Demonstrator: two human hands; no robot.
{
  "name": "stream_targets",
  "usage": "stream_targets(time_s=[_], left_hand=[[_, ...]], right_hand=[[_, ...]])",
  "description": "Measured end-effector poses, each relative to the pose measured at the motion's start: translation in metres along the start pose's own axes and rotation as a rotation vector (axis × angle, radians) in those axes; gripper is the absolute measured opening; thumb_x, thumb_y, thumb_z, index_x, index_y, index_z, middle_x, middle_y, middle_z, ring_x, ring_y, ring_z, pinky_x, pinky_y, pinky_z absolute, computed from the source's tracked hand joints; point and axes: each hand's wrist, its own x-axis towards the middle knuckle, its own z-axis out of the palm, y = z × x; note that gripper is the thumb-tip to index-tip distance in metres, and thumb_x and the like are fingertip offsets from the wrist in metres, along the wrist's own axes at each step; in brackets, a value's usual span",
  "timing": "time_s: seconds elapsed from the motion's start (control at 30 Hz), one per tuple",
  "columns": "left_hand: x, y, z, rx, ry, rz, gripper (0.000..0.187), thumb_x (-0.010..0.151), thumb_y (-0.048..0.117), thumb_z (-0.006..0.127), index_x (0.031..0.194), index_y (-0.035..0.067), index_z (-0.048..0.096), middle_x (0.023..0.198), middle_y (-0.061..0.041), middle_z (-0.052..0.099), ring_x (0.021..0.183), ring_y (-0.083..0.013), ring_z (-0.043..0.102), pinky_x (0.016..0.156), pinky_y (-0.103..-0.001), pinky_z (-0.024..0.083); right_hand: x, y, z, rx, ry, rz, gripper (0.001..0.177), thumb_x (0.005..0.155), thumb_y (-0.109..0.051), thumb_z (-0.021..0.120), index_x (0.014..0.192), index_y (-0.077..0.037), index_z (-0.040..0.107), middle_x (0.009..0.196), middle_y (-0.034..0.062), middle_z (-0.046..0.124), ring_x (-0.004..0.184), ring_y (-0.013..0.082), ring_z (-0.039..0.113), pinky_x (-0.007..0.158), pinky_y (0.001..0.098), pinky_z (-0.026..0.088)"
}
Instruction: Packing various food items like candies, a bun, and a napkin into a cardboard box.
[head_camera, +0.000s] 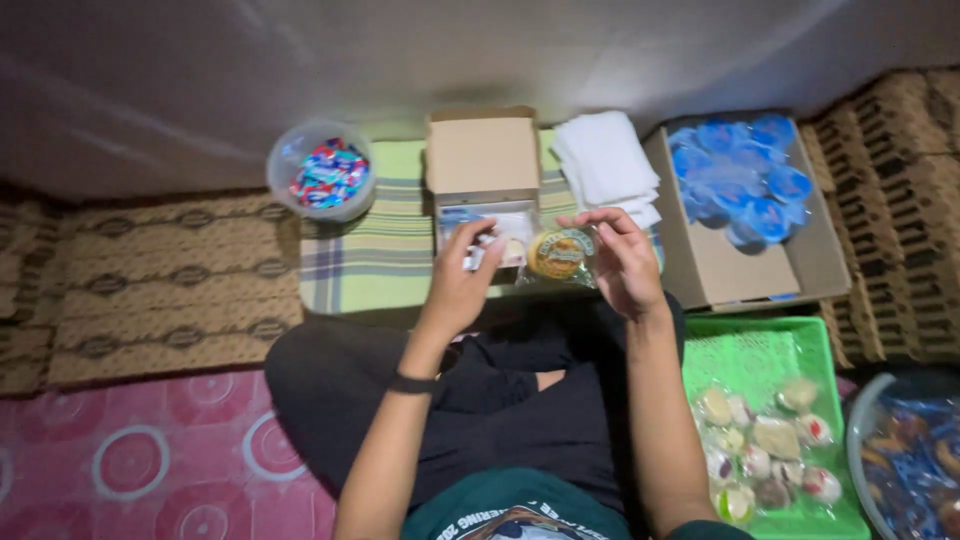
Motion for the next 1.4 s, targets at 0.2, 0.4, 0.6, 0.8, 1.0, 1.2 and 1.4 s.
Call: stream_targets(time_s=[0.2,0.4,0.6,0.8,1.0,1.2,1.4], left_hand=[[0.009,-0.009,0.007,-0.225,0.003,-0.308,0.029,0.096,0.019,0.072,0.124,0.014,0.070,0.115,-0.014,0.074,0.099,-0.0238,0.075,0.080,-0.031,0.063],[0.015,-0.022,0.003,-0.315,0.152,-0.318,0.017,0.102,0.014,0.064,0.116,0.007,0.070,0.117,-0.014,0.070,0.095,-0.0252,0.074,0.071,-0.033,0.066],[0.037,-0.040,0.002,-0.254,0.202,-0.212,0.016,0.101,0.006,0.062,0.113,0.001,0.071,0.109,-0.013,0.064,0.084,-0.0229,0.073,0.064,-0.030,0.065],[0.047,-0.035,-0.004,-0.243,0.209,-0.244,0.018,0.100,0.007,0.063,0.113,-0.001,0.072,0.105,-0.013,0.066,0.085,-0.0263,0.075,0.064,-0.037,0.067],[0.052,-0.049,-0.005,0.287,0.200,-0.103,0.023,0.090,0.016,0.074,0.113,0.014,0.072,0.085,-0.007,0.076,0.090,-0.0310,0.069,0.081,-0.043,0.056],[0.049,-0.067,0.001,0.461,0.112,-0.046,0.025,0.089,0.013,0.075,0.112,0.012,0.065,0.088,-0.009,0.076,0.095,-0.0327,0.069,0.083,-0.045,0.057],[0.051,-0.080,0.005,0.569,0.064,0.069,0.029,0.089,0.015,0.077,0.115,0.015,0.065,0.087,-0.006,0.076,0.093,-0.0285,0.068,0.080,-0.043,0.058]], right_hand=[[0.009,0.004,0.047,-0.093,-0.008,-0.003,0.026,0.105,-0.015,0.054,0.126,0.000,0.058,0.127,0.0194,0.067,0.128,0.0289,0.064,0.096,0.0321,0.058],[0.013,0.010,0.043,-0.515,0.097,-0.012,0.033,0.100,-0.019,0.070,0.130,-0.008,0.062,0.119,0.0036,0.065,0.105,0.0104,0.064,0.084,0.0196,0.057],[0.027,0.009,0.036,-0.697,0.153,-0.121,0.019,0.093,-0.011,0.083,0.108,-0.003,0.073,0.089,0.0116,0.073,0.078,0.0156,0.071,0.069,0.0297,0.064],[0.041,0.005,0.040,-0.755,0.211,-0.147,0.013,0.092,-0.006,0.081,0.103,-0.003,0.074,0.083,0.0142,0.074,0.072,0.0166,0.072,0.067,0.0297,0.063],[0.057,0.034,0.021,-1.093,0.195,-0.178,0.015,0.088,-0.012,0.083,0.101,-0.009,0.076,0.084,0.0117,0.075,0.078,0.0214,0.072,0.072,0.0369,0.060],[0.057,0.038,0.021,-1.230,0.152,-0.172,0.013,0.089,-0.008,0.073,0.101,-0.009,0.069,0.085,0.0138,0.075,0.076,0.0292,0.073,0.068,0.0382,0.061],[0.054,0.039,0.018,-1.366,0.085,-0.268,0.019,0.086,-0.007,0.078,0.102,-0.009,0.067,0.083,0.0101,0.074,0.074,0.0271,0.071,0.066,0.0408,0.059]])
